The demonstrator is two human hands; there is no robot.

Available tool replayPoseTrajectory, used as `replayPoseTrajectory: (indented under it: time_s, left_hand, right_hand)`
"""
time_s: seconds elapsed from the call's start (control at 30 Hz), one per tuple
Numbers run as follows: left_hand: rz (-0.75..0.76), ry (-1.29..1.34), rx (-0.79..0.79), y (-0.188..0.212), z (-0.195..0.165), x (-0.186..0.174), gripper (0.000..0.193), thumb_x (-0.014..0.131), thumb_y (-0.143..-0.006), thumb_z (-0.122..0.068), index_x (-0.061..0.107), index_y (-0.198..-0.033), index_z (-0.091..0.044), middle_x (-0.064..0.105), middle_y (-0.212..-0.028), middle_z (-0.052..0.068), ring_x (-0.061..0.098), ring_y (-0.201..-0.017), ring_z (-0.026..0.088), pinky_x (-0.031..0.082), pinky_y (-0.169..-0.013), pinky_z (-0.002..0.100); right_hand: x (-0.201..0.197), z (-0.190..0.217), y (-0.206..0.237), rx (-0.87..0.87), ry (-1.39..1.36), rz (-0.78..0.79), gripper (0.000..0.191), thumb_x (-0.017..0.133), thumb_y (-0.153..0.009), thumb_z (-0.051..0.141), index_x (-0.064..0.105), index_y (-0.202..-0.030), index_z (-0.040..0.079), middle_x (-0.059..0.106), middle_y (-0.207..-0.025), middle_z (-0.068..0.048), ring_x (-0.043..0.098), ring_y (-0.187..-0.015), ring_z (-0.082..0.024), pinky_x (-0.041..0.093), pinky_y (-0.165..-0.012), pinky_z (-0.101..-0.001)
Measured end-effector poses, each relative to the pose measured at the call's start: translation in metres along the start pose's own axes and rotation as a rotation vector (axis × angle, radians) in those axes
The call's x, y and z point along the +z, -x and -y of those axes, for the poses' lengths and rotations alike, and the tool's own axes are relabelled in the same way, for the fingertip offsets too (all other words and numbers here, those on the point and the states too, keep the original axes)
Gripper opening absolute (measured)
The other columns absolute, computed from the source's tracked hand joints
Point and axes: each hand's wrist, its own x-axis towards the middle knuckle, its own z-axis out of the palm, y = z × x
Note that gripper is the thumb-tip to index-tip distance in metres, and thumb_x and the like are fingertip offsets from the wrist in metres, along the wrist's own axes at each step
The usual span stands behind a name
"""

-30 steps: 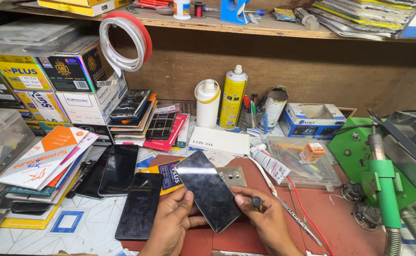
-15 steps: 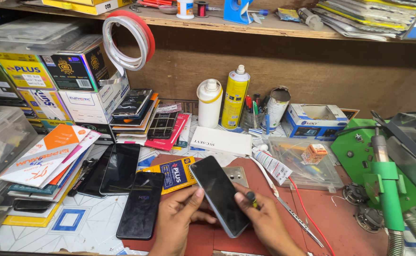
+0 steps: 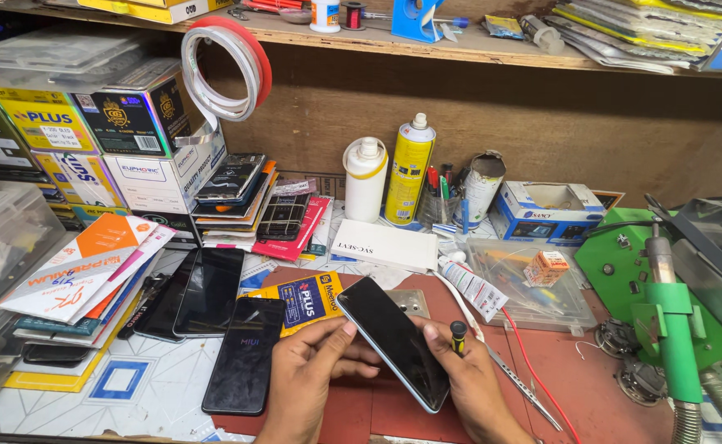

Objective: The person uses a screwdriver to pry open the back cover of a smartphone, then removes the camera module and places it on the workbench. The person continues to manipulate the phone's internal components with the screwdriver.

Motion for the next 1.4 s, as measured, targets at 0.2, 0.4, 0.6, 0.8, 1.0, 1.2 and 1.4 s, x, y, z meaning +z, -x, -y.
replayPoseTrajectory:
  time_s: [0.2,0.4,0.6,0.8,1.0,1.2,1.4]
  left_hand:
    - [0.016,0.049,-0.045,0.000,-0.002,-0.006,0.030,0.061,-0.094,-0.013,0.073,-0.105,0.013,0.078,-0.086,0.022,0.077,-0.068,0.026,0.065,-0.061,0.038]
    - [-0.039,0.047,-0.099,-0.004,0.002,-0.010,0.029,0.059,-0.095,-0.013,0.072,-0.102,0.012,0.077,-0.084,0.023,0.077,-0.067,0.028,0.065,-0.061,0.039]
    - [-0.088,0.105,-0.126,-0.011,0.017,-0.023,0.026,0.060,-0.095,-0.012,0.070,-0.103,0.010,0.077,-0.084,0.023,0.075,-0.066,0.027,0.063,-0.060,0.038]
    - [-0.058,0.129,-0.104,-0.016,0.028,-0.033,0.027,0.058,-0.094,-0.014,0.069,-0.102,0.010,0.077,-0.083,0.024,0.075,-0.065,0.028,0.063,-0.060,0.039]
    - [-0.040,0.139,-0.112,-0.015,0.026,-0.036,0.031,0.057,-0.096,-0.018,0.071,-0.102,0.010,0.076,-0.082,0.023,0.074,-0.064,0.028,0.062,-0.059,0.039]
    - [-0.012,0.161,-0.127,-0.015,0.024,-0.035,0.030,0.058,-0.096,-0.018,0.069,-0.103,0.009,0.075,-0.082,0.021,0.073,-0.066,0.026,0.061,-0.061,0.038]
    - [-0.025,0.191,-0.142,-0.017,0.025,-0.035,0.029,0.059,-0.095,-0.019,0.069,-0.107,0.006,0.074,-0.083,0.017,0.071,-0.067,0.023,0.059,-0.061,0.037]
  right_hand:
    - [0.003,-0.008,0.001,-0.116,-0.005,-0.020,0.047,0.057,-0.099,0.030,0.072,-0.128,-0.003,0.079,-0.112,-0.011,0.071,-0.099,-0.014,0.054,-0.088,-0.0284]
    - [0.003,-0.010,0.002,-0.123,0.101,-0.027,0.047,0.057,-0.098,0.030,0.071,-0.130,-0.001,0.080,-0.111,-0.011,0.071,-0.100,-0.012,0.053,-0.090,-0.0265]
    - [0.009,-0.013,0.002,-0.172,0.096,0.060,0.048,0.056,-0.099,0.029,0.066,-0.135,-0.001,0.077,-0.121,-0.011,0.068,-0.111,-0.013,0.051,-0.098,-0.0275]
    - [0.011,-0.013,0.006,-0.199,0.192,0.049,0.050,0.056,-0.100,0.030,0.065,-0.136,-0.003,0.077,-0.123,-0.010,0.065,-0.114,-0.012,0.048,-0.100,-0.0266]
    - [0.012,-0.009,0.009,-0.250,0.191,0.110,0.049,0.055,-0.101,0.029,0.064,-0.137,-0.004,0.077,-0.121,-0.008,0.064,-0.111,-0.010,0.048,-0.099,-0.0254]
    - [0.013,-0.008,0.008,-0.220,0.215,0.065,0.048,0.056,-0.101,0.029,0.065,-0.136,-0.003,0.078,-0.117,-0.007,0.064,-0.108,-0.009,0.049,-0.096,-0.0243]
    - [0.013,-0.009,0.008,-0.215,0.187,0.100,0.049,0.055,-0.102,0.029,0.063,-0.138,-0.003,0.078,-0.116,-0.008,0.064,-0.107,-0.008,0.049,-0.097,-0.0244]
